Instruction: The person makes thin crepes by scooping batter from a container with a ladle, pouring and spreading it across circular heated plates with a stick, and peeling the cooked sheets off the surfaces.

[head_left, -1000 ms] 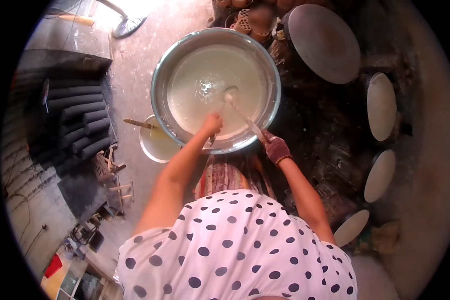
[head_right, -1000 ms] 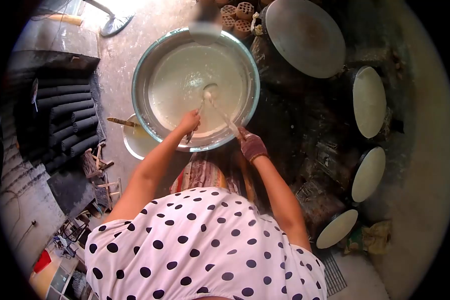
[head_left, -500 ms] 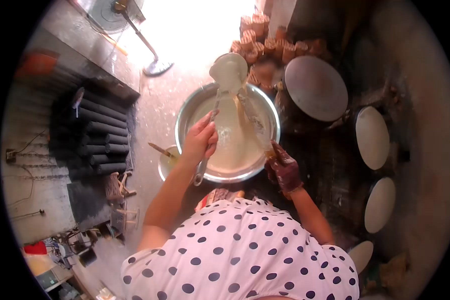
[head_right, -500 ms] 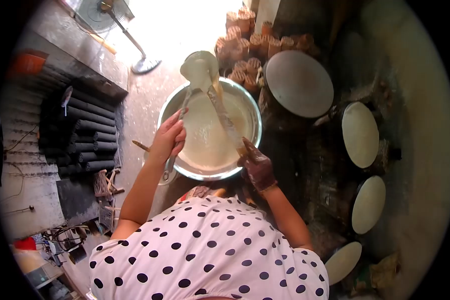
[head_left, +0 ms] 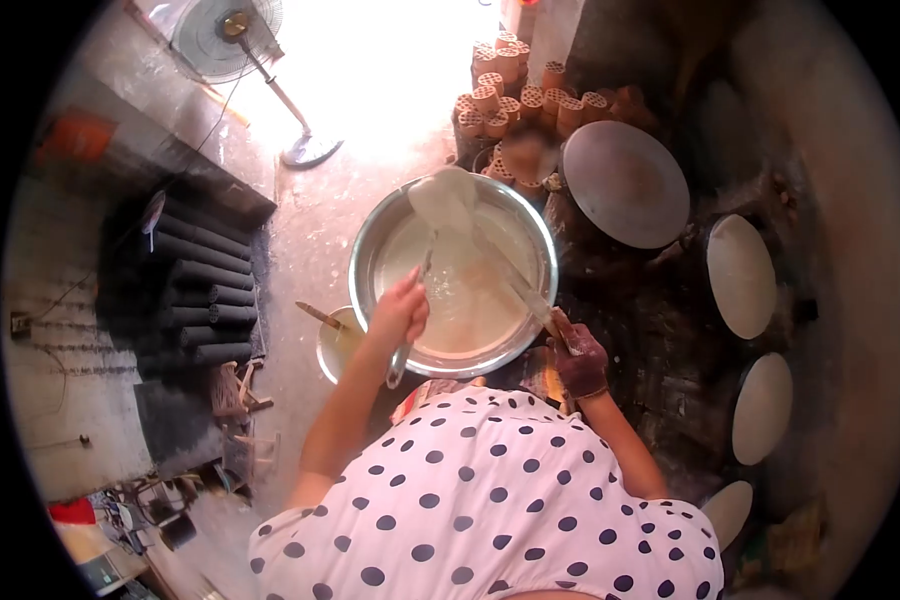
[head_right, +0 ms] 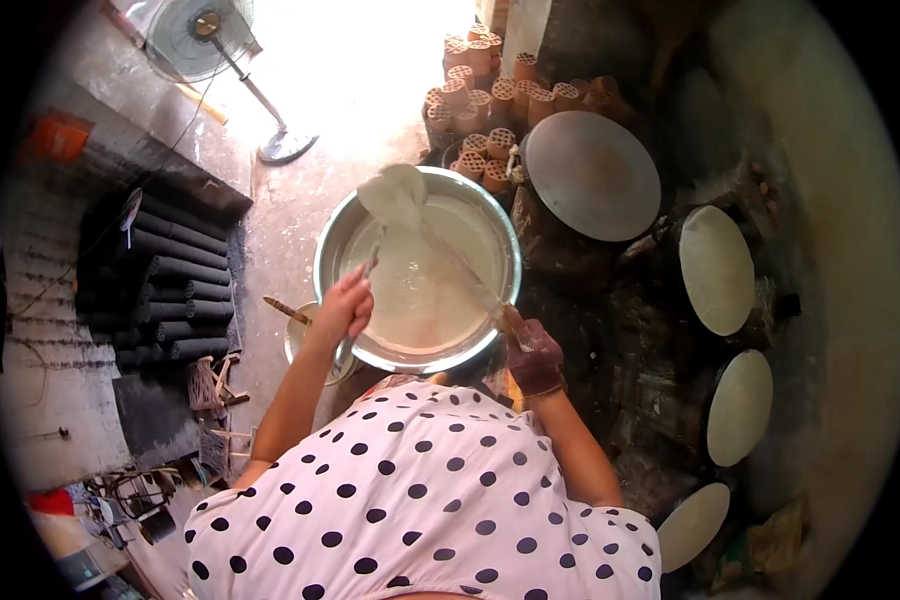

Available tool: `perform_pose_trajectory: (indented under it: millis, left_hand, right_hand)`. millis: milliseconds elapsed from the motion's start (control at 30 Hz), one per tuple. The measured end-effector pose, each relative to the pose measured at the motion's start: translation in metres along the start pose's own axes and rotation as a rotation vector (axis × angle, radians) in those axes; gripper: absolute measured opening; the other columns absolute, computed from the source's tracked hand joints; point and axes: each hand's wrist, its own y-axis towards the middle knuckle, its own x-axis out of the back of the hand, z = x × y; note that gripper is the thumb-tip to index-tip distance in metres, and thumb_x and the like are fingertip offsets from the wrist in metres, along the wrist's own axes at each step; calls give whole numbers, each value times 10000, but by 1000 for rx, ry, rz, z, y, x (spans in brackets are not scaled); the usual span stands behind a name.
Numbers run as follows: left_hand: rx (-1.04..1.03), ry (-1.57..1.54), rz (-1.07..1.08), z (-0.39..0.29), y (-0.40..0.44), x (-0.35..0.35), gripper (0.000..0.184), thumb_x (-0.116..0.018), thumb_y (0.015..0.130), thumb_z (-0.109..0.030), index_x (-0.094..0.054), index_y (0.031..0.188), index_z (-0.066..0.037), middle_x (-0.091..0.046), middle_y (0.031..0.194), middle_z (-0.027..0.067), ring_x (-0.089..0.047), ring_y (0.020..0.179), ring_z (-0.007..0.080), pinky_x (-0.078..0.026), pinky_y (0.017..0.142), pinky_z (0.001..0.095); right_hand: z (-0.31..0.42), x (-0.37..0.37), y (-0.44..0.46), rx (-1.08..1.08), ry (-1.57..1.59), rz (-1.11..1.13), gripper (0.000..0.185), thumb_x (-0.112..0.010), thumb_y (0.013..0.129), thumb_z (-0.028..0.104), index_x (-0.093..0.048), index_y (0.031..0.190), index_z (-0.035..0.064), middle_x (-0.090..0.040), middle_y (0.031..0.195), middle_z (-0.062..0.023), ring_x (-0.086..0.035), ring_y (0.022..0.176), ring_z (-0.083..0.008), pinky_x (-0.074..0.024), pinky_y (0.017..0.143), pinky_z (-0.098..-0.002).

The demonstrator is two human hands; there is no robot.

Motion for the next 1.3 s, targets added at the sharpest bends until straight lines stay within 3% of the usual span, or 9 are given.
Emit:
perform_pose_trajectory:
  millis: [67, 133, 333, 533, 600, 667, 833, 1000, 1300]
  left_hand:
    - [6, -45, 90, 21, 23, -8, 372, -408, 969, -142, -385, 1334, -72, -370, 584, -57, -351, 402, 33, -264, 335, 200]
    - [349, -730, 76, 27, 59, -20, 380, -403, 969, -136, -373, 1341, -64, -376, 576, -32, -345, 384, 54, -263, 331, 203]
    - [34, -15, 111, 21, 77, -116, 371, -453, 955, -188, -416, 1308, -81, -356, 577, -75, -357, 416, 38, -263, 326, 201]
    - [621, -959, 356, 13, 242, -184, 159, -432, 964, -160, -521, 1094, -138, -353, 580, -84, -328, 409, 31, -249, 345, 176]
    - [324, -87, 237, -18, 229, -235, 265, -422, 965, -132, -494, 1219, -154, -357, 580, -47, -327, 395, 51, -253, 345, 186]
    - [119, 150, 241, -38, 210, -293, 339, -423, 961, -121, -435, 1298, -159, -357, 579, -34, -304, 386, 59, -246, 344, 199]
    - [276, -134, 437, -4, 323, -365, 167, -420, 953, -137, -508, 1095, -146, -379, 587, -32, -350, 413, 71, -319, 386, 228]
    - [461, -177, 407, 26, 383, -413, 122, -421, 932, -121, -395, 815, -144, -419, 604, -20, -393, 437, 101, -354, 406, 265]
    - [37, 261, 190, 42, 411, -419, 196, -445, 891, -93, -539, 1058, -53, -491, 626, 38, -474, 479, 171, -406, 427, 310]
  right_hand:
    - [-14, 0, -3, -55, -32, 14, 532, -686, 748, 112, -557, 1246, 245, -607, 835, -78, -620, 715, -267, -509, 609, -355]
    - [-32, -4, 1, -119, -110, 93, 476, -615, 816, 178, -527, 1277, 259, -596, 889, -62, -620, 745, -261, -515, 645, -348]
    - [-86, 46, 15, -120, 88, -79, 524, -671, 764, 102, -542, 1261, 210, -627, 953, -103, -623, 766, -303, -512, 640, -380]
    - [-182, 106, 11, -230, -116, 15, 533, -676, 775, 137, -521, 1280, 209, -610, 908, -109, -611, 756, -308, -511, 650, -391]
    - [-222, 143, -3, -271, -304, 46, 508, -662, 791, 198, -519, 1278, 218, -608, 875, -116, -619, 712, -310, -509, 612, -400]
    - [-260, 162, 4, -281, -283, -106, 504, -655, 801, 203, -513, 1285, 204, -611, 970, -133, -630, 779, -315, -514, 634, -404]
    - [-322, 191, 74, -224, -360, -288, 504, -642, 817, 232, -497, 1299, 214, -605, 1054, -128, -633, 849, -312, -518, 664, -408]
    - [-346, 187, 95, -442, -375, -12, 473, -623, 822, 236, -513, 1281, 216, -588, 957, -119, -621, 797, -318, -517, 669, -411]
    - [-344, 114, 87, -547, -18, -370, 419, -614, 816, 168, -573, 1231, 133, -639, 1036, -148, -612, 897, -331, -492, 790, -415]
